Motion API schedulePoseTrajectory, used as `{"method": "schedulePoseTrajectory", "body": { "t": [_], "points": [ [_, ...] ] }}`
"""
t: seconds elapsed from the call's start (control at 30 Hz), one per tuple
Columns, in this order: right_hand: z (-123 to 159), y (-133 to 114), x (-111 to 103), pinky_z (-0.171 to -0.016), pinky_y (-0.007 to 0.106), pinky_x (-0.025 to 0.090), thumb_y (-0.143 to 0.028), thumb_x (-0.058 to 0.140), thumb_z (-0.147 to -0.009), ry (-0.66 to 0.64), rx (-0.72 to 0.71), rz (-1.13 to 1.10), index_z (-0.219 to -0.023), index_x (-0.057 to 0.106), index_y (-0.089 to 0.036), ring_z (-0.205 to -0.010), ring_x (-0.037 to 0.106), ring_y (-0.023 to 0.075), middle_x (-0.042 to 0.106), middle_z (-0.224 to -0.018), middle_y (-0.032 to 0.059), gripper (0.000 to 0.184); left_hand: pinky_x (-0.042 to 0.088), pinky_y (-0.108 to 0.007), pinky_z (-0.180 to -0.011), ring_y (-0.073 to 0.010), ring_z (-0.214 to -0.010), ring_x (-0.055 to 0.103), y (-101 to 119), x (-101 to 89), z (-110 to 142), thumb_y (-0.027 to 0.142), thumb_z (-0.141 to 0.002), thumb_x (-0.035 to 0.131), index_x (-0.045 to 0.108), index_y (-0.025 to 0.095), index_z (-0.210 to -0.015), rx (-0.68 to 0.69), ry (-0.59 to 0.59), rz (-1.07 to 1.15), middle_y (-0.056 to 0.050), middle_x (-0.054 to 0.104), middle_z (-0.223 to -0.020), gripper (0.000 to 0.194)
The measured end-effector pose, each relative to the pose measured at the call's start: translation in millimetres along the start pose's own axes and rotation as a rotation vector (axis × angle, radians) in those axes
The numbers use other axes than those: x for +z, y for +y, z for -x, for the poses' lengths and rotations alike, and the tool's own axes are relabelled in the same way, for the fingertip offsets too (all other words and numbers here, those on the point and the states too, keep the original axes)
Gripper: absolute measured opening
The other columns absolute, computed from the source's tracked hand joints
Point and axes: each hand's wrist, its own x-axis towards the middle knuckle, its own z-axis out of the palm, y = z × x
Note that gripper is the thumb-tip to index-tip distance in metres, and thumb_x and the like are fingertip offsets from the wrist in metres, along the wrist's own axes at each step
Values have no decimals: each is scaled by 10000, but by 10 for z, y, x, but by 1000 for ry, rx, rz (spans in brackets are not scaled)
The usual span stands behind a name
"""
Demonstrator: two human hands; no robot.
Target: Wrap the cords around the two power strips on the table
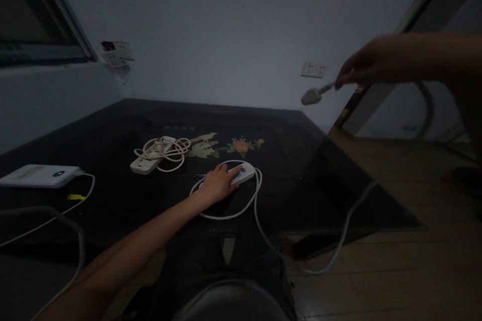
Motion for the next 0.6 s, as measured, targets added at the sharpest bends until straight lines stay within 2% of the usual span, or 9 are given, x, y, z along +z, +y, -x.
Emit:
{"method": "schedulePoseTrajectory", "body": {
  "t": [0.1,0.2,0.27,0.33,0.43,0.5,0.6],
  "points": [
    [-461,49,-309,-695,292,395,-512,548,-672,181,7,155,-976,709,-84,-864,667,179,649,-646,-15,550,473,-423,-738,-360,-1064,527,-1,-37,-69,472,-862,495,283,381,-1437,-41,-24,5,-149,546,-1181,620],
    [-697,14,-516,-702,353,370,-632,393,-652,438,24,79,-1015,684,-36,-1019,607,272,692,-858,66,756,471,-461,-760,-389,-1099,508,-7,-62,-172,427,-852,521,321,356,-1426,-118,-31,16,-166,540,-1205,613],
    [-755,-53,-579,-729,428,357,-664,323,-670,616,50,10,-1103,650,-37,-1117,538,342,667,-1053,137,829,464,-487,-771,-409,-1104,503,-9,-68,-245,404,-848,529,349,314,-1420,-168,-25,19,-191,532,-1222,607],
    [-774,-136,-553,-790,468,342,-647,311,-734,763,85,-58,-1174,618,-69,-1173,497,350,627,-1168,163,788,456,-504,-779,-422,-1096,508,-16,-69,-304,406,-842,538,366,272,-1415,-199,-21,25,-216,530,-1226,613],
    [-788,-271,-304,-878,421,350,-507,404,-876,838,88,-147,-1172,621,-100,-1184,507,276,610,-1213,161,548,450,-503,-794,-416,-1079,531,-56,-77,-342,465,-829,544,399,256,-1397,-219,-29,65,-219,556,-1210,623],
    [-801,-364,-14,-856,403,383,-414,412,-943,683,43,-164,-1160,628,-103,-1104,564,241,643,-1152,172,436,457,-483,-791,-396,-1040,569,-112,-96,-337,524,-824,525,431,260,-1378,-212,-37,110,-205,593,-1177,620],
    [-810,-509,503,-784,382,422,-363,467,-947,525,16,-131,-1126,644,-114,-983,613,242,685,-1044,175,354,469,-442,-768,-362,-957,622,-244,-148,-308,567,-831,482,524,258,-1300,-195,-27,192,-175,654,-1093,563]
  ]
}}
